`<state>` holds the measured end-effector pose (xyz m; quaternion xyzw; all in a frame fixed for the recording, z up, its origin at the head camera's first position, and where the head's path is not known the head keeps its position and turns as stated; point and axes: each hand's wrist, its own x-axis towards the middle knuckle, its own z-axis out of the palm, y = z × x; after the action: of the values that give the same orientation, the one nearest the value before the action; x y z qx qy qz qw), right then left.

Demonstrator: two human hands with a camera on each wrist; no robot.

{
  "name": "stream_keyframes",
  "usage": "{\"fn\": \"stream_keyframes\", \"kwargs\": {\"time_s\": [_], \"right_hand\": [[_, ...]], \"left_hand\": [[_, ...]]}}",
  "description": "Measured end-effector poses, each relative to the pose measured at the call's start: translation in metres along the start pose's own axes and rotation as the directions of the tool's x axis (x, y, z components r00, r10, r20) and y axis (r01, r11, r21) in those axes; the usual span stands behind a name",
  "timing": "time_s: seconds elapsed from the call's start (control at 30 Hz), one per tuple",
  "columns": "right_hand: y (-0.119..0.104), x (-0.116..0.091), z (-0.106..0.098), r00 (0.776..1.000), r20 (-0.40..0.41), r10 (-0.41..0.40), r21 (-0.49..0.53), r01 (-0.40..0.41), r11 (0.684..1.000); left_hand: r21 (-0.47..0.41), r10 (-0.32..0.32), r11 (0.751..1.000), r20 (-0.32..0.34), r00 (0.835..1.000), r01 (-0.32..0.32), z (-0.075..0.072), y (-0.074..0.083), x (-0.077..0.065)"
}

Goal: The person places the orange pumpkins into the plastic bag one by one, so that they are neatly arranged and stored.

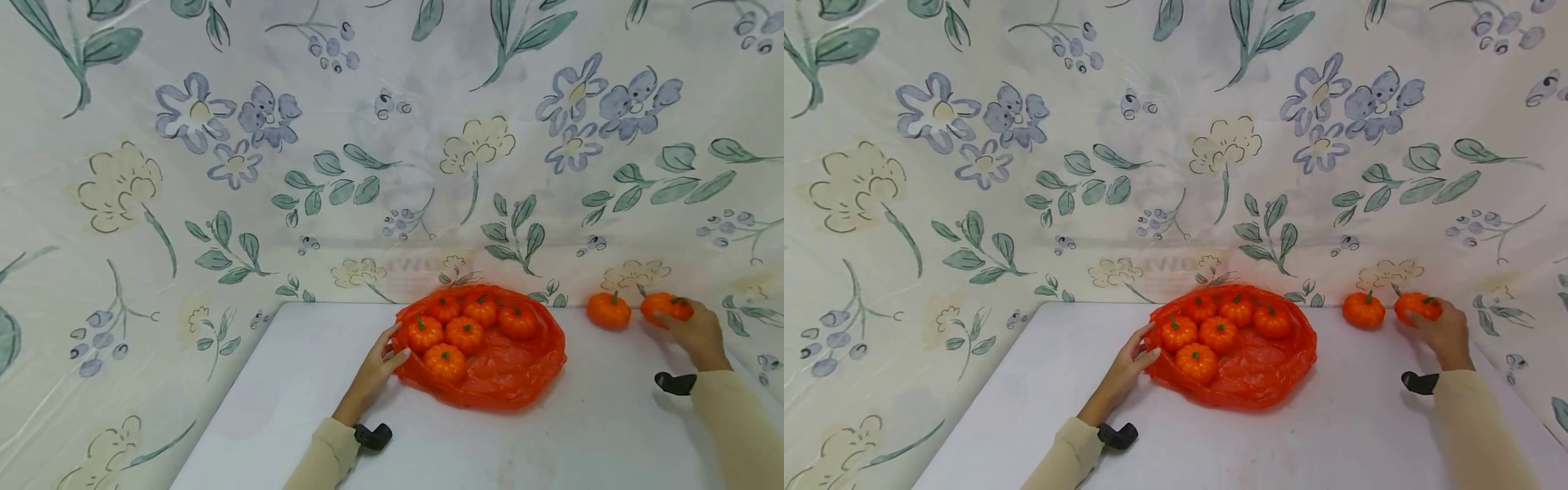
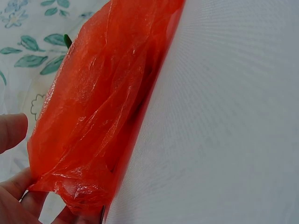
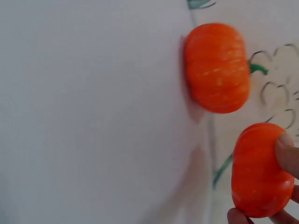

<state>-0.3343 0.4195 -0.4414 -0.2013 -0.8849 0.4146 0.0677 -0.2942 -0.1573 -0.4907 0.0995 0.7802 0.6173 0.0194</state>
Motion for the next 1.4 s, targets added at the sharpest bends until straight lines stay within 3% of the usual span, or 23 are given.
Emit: {"fn": "stream_keyframes", "kwargs": {"time_s": [0.23,0.5,0.93,1.4], "right_hand": [[-0.011,-0.017,-0.013,0.995,0.053,-0.081,0.011,0.081,0.997],[-0.037,-0.039,-0.011,0.982,0.08,-0.173,-0.005,0.174,0.985],[-0.078,-0.075,0.022,0.933,0.115,-0.342,-0.064,0.351,0.934],[-0.109,-0.104,0.057,0.857,0.22,-0.467,0.028,0.473,0.881]], "left_hand": [[-0.001,-0.015,1.0,-0.002,1.0,0.015,0.001,-0.002,0.003],[-0.016,-0.007,1.0,0.001,1.0,0.007,0.0,-0.003,0.004],[-0.012,-0.005,1.0,0.005,1.0,0.005,0.0,-0.002,0.004],[0.004,0.0,1.0,-0.001,1.0,0.0,0.001,-0.001,0.003]]}}
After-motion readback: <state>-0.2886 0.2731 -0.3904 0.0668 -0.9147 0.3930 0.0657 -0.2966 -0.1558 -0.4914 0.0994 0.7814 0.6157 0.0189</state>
